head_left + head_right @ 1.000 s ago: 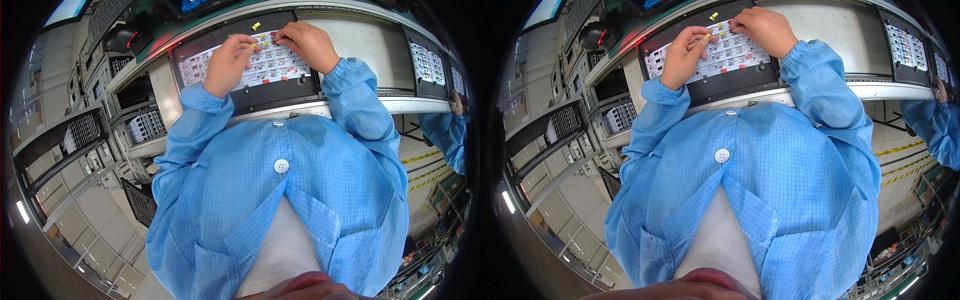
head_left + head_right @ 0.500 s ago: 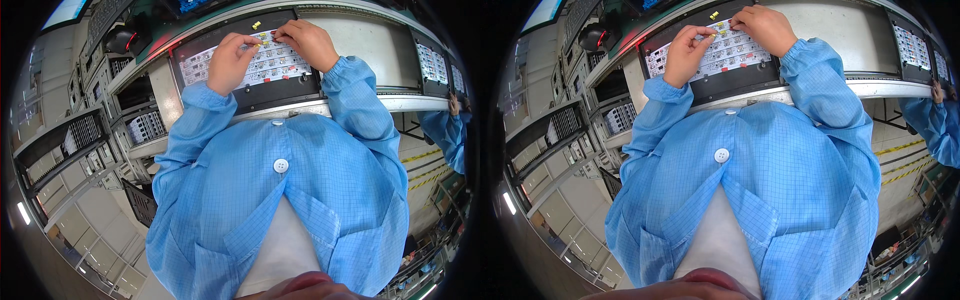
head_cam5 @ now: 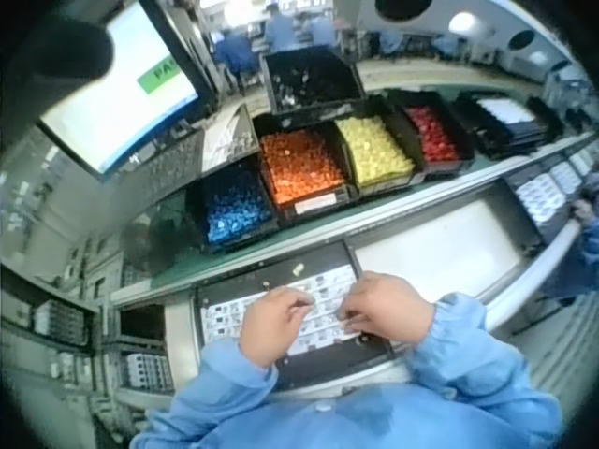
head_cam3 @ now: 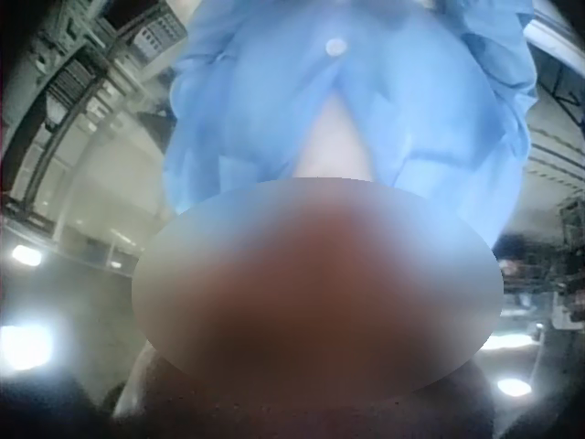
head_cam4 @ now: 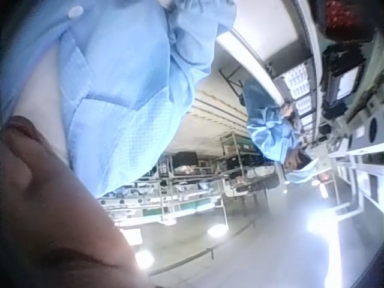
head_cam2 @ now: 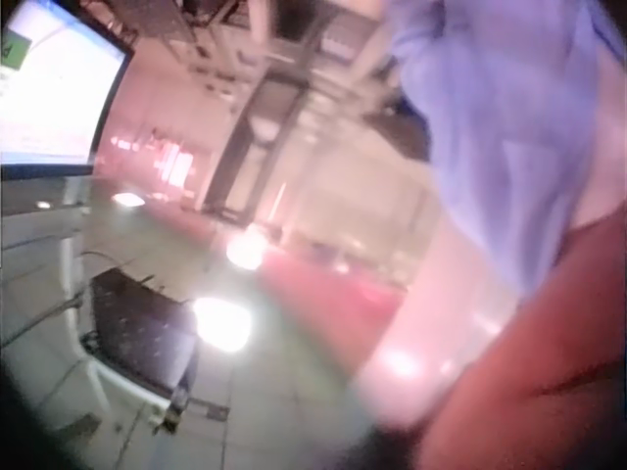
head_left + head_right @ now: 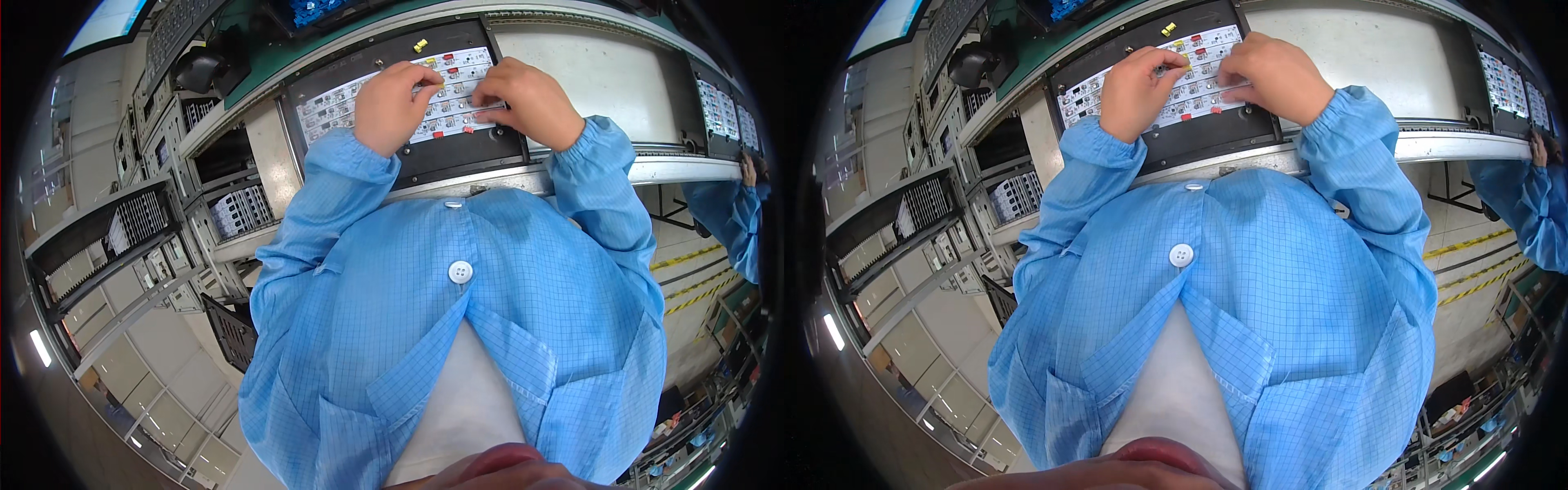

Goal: Placing small electronic components into a component tray at a manual assembly station.

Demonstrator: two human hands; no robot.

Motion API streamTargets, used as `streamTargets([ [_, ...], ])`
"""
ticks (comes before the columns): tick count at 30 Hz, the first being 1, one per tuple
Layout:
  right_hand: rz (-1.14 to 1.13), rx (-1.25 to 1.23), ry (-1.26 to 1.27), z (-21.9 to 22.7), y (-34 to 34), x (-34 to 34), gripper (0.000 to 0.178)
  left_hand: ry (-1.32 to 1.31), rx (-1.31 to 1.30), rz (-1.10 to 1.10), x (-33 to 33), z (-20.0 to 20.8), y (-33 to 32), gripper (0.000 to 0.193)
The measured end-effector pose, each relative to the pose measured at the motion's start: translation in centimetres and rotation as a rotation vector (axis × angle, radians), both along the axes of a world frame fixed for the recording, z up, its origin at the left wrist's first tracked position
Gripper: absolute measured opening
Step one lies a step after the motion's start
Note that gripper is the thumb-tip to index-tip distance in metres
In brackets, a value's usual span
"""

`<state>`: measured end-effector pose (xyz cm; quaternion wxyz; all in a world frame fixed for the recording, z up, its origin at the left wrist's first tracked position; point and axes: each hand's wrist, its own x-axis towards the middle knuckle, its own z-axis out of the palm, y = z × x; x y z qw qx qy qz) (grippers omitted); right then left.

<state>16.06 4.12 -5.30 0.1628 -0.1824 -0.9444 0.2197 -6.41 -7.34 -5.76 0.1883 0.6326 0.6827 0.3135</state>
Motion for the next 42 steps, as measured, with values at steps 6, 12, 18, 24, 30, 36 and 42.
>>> streamTargets([
  [6,-0.005,-0.001,0.003,-0.7,-0.6,0.1,0.016,0.105,0.118,-0.026,0.1,-0.5,0.0,0.007],
  [12,-0.108,-0.134,0.055,-0.9,-0.5,0.1,0.012,0.105,0.153,-0.032,0.6,-0.7,-0.1,0.008],
  [18,-0.148,-0.176,0.161,-2.1,0.1,-0.3,0.018,0.141,0.165,-0.045,0.5,-0.9,-0.2,0.008],
  [24,-0.193,-0.212,0.151,-2.2,0.4,-0.9,0.018,0.204,0.221,-0.049,1.2,-1.4,-1.0,0.01],
  [30,-0.18,-0.055,0.12,-2.4,0.7,-1.6,0.016,0.126,0.141,-0.044,-0.2,0.2,1.0,0.011],
  [36,-0.185,-0.005,0.121,-2.9,0.9,-1.5,0.015,0.267,0.3,0.057,-2.1,-1.7,4.0,0.018],
  [42,-0.161,0.056,0.103,-2.2,0.9,-1.4,0.014,0.023,0.149,0.126,-1.4,-0.5,3.2,0.017],
])
